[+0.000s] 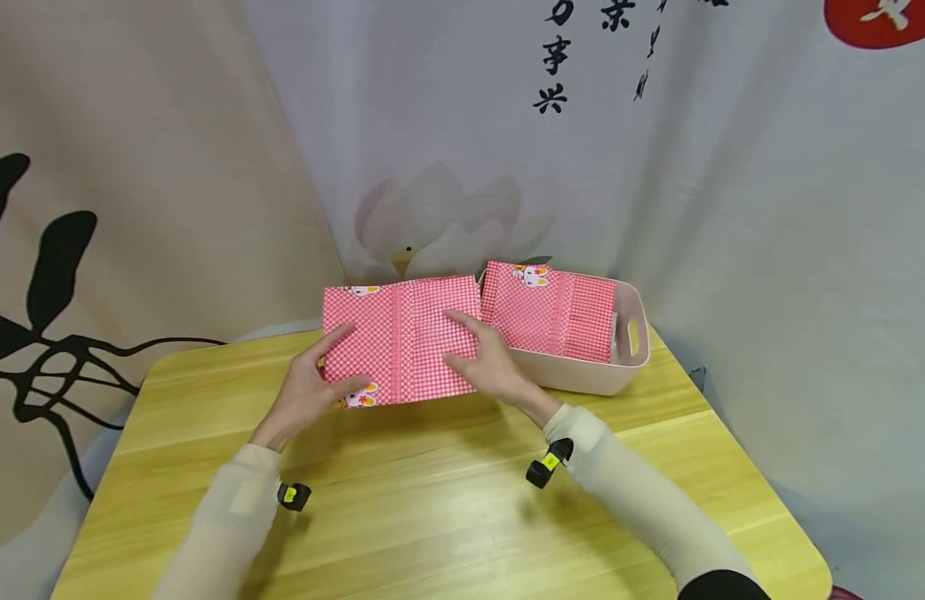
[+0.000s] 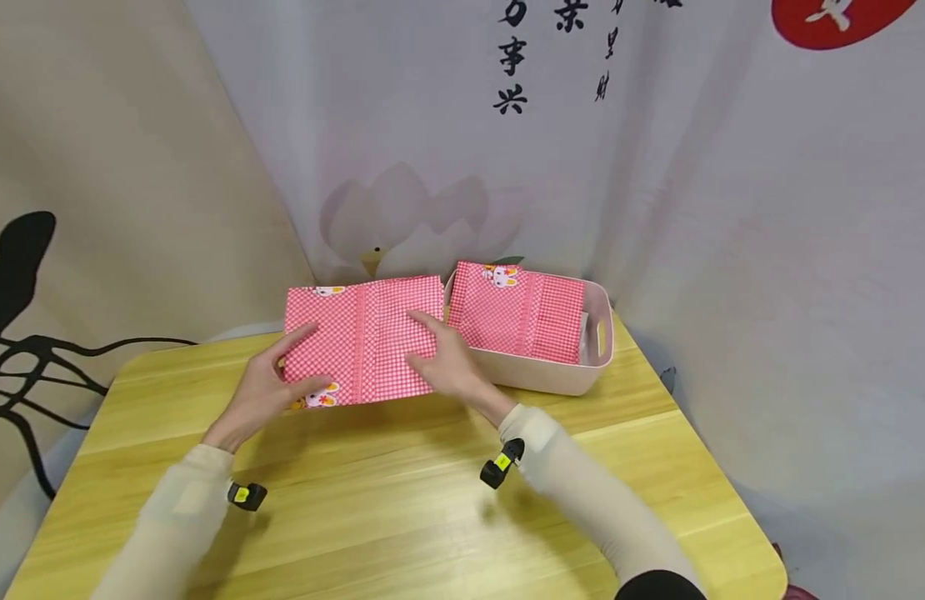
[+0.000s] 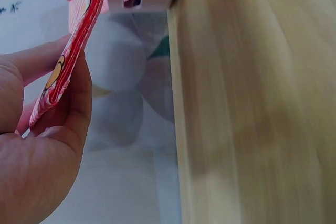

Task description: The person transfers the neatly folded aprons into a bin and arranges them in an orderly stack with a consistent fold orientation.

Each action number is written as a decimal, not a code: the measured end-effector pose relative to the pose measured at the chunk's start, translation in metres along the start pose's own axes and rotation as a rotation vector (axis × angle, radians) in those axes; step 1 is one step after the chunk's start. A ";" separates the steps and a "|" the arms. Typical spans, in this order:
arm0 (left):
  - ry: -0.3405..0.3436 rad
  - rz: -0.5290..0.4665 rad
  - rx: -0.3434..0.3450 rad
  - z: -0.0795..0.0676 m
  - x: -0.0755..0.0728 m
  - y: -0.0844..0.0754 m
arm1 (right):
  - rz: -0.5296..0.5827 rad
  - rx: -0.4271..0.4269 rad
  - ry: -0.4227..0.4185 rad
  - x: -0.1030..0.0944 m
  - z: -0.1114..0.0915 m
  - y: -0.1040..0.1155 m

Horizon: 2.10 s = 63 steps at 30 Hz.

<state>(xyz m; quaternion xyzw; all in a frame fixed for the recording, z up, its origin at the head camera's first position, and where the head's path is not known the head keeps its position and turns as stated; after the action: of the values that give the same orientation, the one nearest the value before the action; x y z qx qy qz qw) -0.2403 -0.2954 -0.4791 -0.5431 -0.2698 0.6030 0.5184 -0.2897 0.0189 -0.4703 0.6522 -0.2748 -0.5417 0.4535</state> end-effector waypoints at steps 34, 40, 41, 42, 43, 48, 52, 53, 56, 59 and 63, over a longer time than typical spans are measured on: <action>0.141 0.067 0.153 0.164 0.153 -0.050 | -0.203 0.146 -0.326 -0.185 -0.029 -0.063; 0.147 0.133 0.149 0.176 0.166 -0.050 | -0.166 0.166 -0.304 -0.193 -0.021 -0.074; 0.147 0.142 0.144 0.178 0.168 -0.050 | -0.162 0.170 -0.303 -0.194 -0.020 -0.075; 0.147 0.150 0.137 0.179 0.169 -0.050 | -0.159 0.175 -0.303 -0.195 -0.019 -0.077; 0.148 0.157 0.131 0.180 0.171 -0.050 | -0.159 0.184 -0.303 -0.196 -0.018 -0.078; 0.175 0.206 0.093 0.184 0.180 -0.050 | -0.156 0.237 -0.296 -0.199 -0.016 -0.085; 0.206 0.238 0.057 0.185 0.183 -0.050 | -0.162 0.268 -0.275 -0.199 -0.014 -0.089; 0.214 0.244 0.050 0.185 0.184 -0.050 | -0.165 0.276 -0.267 -0.200 -0.014 -0.090; 0.239 0.266 0.033 0.185 0.185 -0.051 | -0.166 0.309 -0.245 -0.200 -0.013 -0.092; 0.258 0.281 0.024 0.186 0.185 -0.051 | -0.182 0.330 -0.229 -0.201 -0.012 -0.094; 0.281 0.293 0.026 0.187 0.186 -0.052 | -0.197 0.346 -0.220 -0.202 -0.012 -0.094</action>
<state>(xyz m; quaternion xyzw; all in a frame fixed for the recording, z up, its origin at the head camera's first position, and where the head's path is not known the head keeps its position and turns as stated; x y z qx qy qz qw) -0.3739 -0.0639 -0.4529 -0.6485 -0.1053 0.5936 0.4647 -0.3436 0.2355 -0.4611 0.6809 -0.3464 -0.5960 0.2472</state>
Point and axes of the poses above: each hand's wrist, its own z-axis towards the middle knuckle, its own x-axis out of the palm, y = z × x, the point moved 2 cm from there along z, towards the middle knuckle, and after that the axes turned 13 degrees about x, right-handed, at the moved point
